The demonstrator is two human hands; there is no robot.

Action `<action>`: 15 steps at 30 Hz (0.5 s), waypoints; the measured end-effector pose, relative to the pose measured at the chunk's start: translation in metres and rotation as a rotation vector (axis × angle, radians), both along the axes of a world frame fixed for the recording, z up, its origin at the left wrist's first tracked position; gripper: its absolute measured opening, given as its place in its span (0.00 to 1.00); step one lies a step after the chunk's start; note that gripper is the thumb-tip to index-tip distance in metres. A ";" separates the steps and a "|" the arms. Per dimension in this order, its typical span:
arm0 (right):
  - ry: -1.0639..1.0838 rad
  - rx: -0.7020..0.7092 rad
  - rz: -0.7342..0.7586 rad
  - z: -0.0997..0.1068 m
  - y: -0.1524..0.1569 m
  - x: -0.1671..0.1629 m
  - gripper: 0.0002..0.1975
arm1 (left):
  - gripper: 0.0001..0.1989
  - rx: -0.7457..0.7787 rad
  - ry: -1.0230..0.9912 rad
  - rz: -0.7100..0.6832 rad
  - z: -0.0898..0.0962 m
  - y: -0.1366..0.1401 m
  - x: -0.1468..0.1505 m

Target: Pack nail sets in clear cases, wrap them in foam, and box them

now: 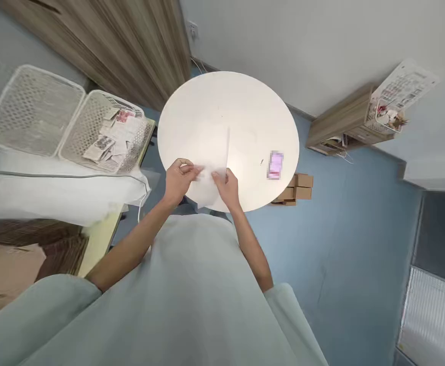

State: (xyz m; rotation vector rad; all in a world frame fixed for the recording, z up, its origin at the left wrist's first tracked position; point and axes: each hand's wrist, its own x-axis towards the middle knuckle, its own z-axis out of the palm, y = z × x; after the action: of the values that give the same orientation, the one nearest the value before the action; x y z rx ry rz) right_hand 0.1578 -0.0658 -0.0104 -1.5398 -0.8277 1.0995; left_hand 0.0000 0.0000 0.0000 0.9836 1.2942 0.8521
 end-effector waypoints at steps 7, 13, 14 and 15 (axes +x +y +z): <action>-0.010 -0.004 -0.002 0.000 -0.015 0.039 0.19 | 0.28 -0.039 0.024 -0.023 0.005 -0.011 0.039; 0.015 -0.059 -0.009 0.003 -0.020 0.053 0.20 | 0.25 -0.069 0.054 -0.068 0.004 -0.012 0.052; 0.026 -0.056 -0.014 0.004 -0.020 0.054 0.21 | 0.24 -0.062 0.062 -0.089 0.003 -0.010 0.052; 0.042 -0.051 -0.013 0.005 -0.021 0.054 0.22 | 0.23 -0.052 0.072 -0.108 0.002 -0.008 0.051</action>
State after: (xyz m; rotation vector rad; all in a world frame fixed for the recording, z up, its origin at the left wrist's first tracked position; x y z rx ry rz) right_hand 0.2115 -0.0863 -0.0049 -1.5570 -0.7655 1.1469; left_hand 0.0515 -0.0078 0.0023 1.0415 1.3059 0.7020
